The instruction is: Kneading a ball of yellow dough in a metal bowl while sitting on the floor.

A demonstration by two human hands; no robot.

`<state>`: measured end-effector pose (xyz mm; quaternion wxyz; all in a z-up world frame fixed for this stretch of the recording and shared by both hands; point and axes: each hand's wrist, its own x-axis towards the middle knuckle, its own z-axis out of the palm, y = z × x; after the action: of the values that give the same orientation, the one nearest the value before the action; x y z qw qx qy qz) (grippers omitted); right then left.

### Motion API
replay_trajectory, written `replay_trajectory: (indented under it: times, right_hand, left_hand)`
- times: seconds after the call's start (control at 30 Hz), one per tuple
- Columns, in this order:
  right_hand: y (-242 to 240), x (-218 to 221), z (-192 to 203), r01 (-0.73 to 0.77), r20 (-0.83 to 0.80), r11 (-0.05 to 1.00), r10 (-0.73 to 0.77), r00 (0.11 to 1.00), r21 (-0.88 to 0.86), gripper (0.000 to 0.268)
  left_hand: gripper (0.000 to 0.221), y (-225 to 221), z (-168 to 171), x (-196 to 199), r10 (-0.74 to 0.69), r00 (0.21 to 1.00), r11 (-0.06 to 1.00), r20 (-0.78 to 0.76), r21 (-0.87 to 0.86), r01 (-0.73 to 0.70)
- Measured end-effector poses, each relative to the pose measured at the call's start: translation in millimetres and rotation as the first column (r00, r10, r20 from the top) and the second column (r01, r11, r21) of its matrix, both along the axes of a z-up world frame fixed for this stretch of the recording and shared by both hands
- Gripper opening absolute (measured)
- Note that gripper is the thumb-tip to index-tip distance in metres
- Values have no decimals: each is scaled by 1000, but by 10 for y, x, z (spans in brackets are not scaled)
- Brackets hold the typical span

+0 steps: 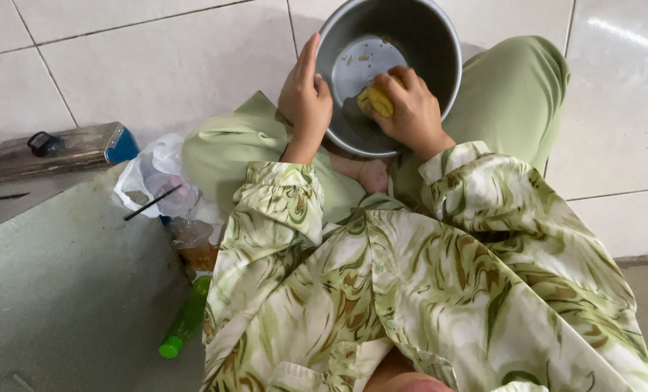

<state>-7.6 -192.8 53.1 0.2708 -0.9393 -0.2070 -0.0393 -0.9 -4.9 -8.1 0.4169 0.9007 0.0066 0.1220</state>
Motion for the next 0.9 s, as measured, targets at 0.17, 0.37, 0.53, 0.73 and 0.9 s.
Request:
replay_trajectory:
  times: [0.17,0.37,0.53,0.73,0.9]
  right_hand:
    - [86,406,-285,123,163,992,-117,980,-27,26]
    - [75,634,-375,110,147,994,-109,983,1,23]
    - [-24,403,218,35,46,969,-47,998,245,23]
    - [8,87,210,83,-126,993,-72,989,81,62]
    - [212,-104,-284,82,116,922,-41,992,-379,60]
  left_hand:
    - [78,-1,49,-26,41,999,991,24,127,-44]
    - [78,53,-15,-22,19,1000,998,22,54,-20]
    - [77,50,37,-35,31,999,998,23,48,-32]
    - [77,26,37,31,16,1000,998,23,55,-18]
    - [77,17,-89,16,-22,1000,996,-11,-92,21]
